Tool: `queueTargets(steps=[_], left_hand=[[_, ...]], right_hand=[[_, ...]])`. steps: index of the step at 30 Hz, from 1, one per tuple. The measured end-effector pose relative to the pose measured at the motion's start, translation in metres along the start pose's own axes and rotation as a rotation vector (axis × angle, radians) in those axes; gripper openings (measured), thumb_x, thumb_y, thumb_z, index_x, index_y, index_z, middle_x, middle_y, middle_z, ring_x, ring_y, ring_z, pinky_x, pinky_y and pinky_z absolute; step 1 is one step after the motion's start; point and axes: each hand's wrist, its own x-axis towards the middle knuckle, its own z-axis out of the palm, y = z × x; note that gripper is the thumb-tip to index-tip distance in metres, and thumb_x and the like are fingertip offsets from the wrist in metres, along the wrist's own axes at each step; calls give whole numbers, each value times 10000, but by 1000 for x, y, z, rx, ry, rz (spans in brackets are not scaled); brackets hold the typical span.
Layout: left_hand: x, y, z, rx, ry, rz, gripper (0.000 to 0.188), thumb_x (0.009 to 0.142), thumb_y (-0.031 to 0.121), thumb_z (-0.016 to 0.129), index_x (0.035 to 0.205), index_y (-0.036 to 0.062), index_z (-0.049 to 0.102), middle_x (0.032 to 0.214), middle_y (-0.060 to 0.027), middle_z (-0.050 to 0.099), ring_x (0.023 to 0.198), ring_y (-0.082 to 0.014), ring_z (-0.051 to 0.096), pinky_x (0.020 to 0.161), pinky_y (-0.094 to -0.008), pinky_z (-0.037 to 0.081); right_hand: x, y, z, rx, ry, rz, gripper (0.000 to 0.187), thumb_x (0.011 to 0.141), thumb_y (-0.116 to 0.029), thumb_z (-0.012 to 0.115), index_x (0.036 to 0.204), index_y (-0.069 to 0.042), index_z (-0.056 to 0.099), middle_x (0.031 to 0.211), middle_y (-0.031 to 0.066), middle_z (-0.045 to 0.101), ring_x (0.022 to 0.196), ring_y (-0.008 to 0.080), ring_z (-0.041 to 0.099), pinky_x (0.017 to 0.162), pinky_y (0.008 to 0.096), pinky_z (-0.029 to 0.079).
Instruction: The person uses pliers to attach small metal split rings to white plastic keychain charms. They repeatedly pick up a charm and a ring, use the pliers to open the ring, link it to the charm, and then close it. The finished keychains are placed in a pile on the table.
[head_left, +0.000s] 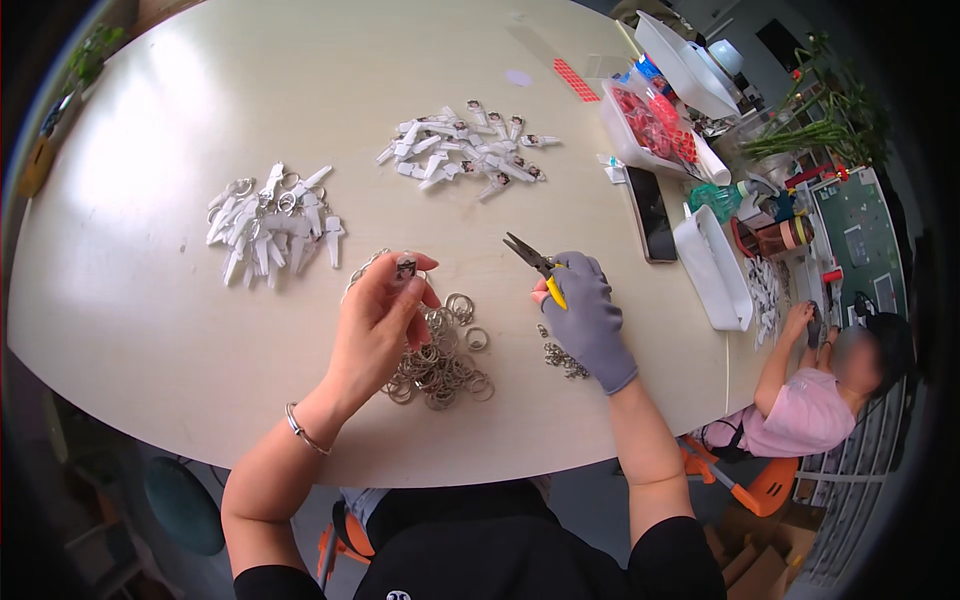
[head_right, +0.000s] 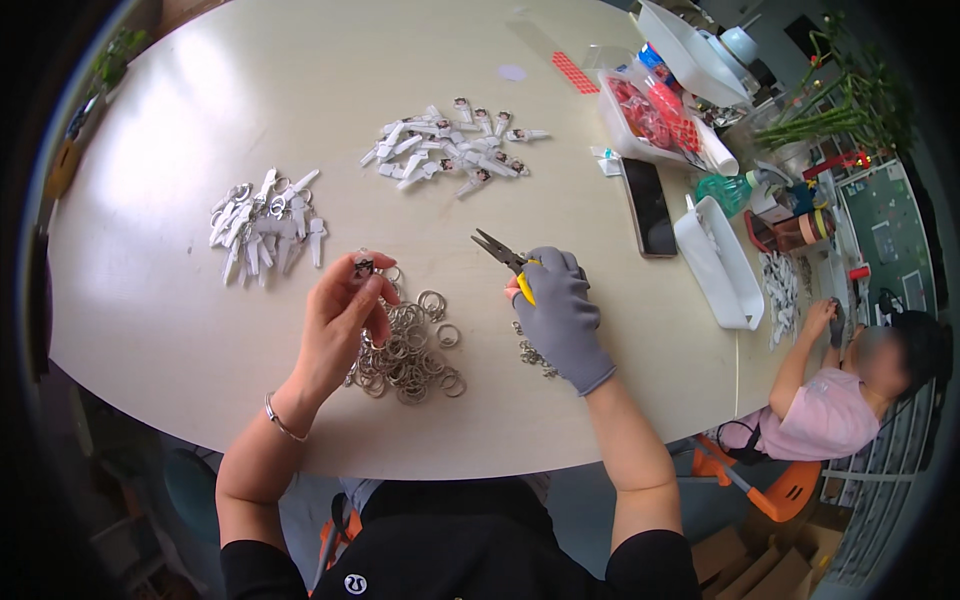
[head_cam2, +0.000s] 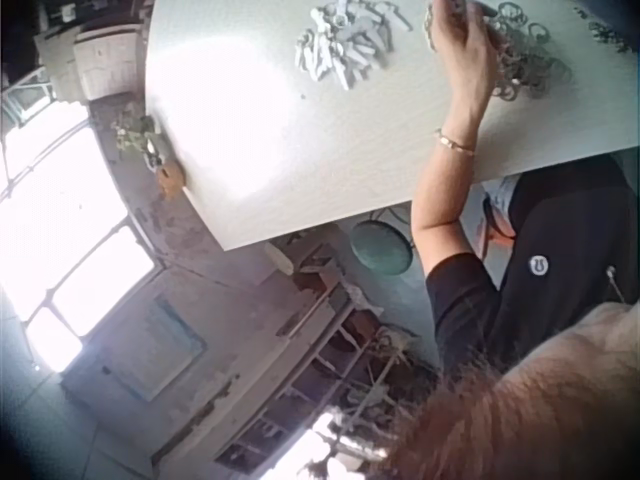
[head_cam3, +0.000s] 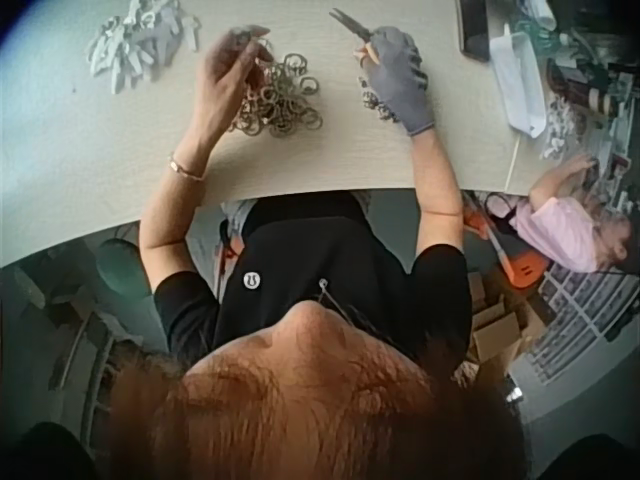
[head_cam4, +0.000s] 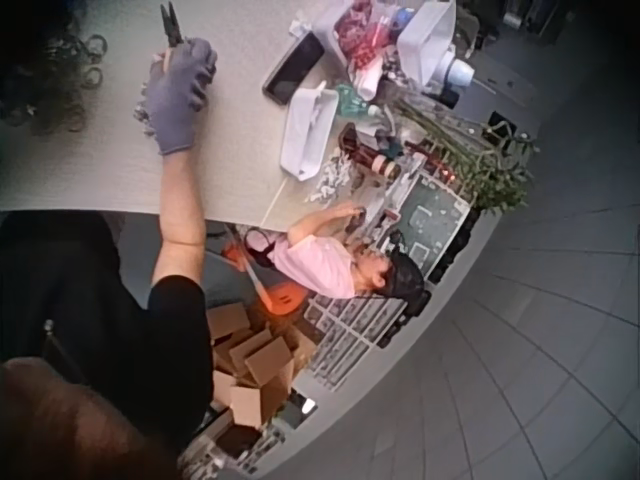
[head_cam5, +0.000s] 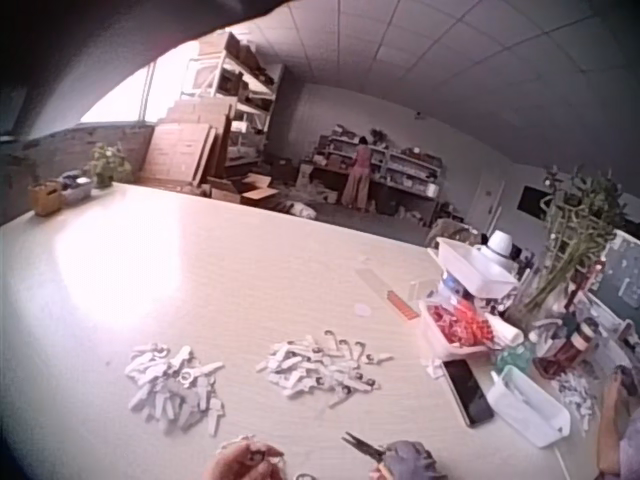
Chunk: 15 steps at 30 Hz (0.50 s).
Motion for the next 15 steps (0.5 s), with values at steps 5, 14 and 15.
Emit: queueTargets(steps=[5, 14, 15], left_hand=[[-1, -1, 0, 24, -23, -8, 178, 1015, 104, 470, 1151, 22, 551, 808, -38, 598, 553, -61, 534, 475, -189, 415], [-5, 6, 6, 95, -105, -96, 175, 1001, 77, 467, 1148, 32, 552, 796, -20, 591, 581, -54, 502, 525, -208, 425], [-6, 6, 6, 103, -119, -97, 173, 1001, 78, 467, 1143, 31, 555, 795, -20, 592, 584, -52, 503, 526, -209, 423]], right_hand=[[4, -3, -7, 31, -73, 69, 69, 789, -95, 690, 797, -54, 634, 996, 83, 559, 980, 295, 533, 806, 415, 458], [9, -16, -19, 283, -162, 237, 87, 832, -111, 666, 857, -32, 640, 939, 108, 598, 883, 243, 590, 773, 361, 469], [10, -20, -24, 355, -204, 298, 89, 838, -110, 663, 862, -29, 635, 926, 97, 600, 860, 216, 589, 765, 343, 467]])
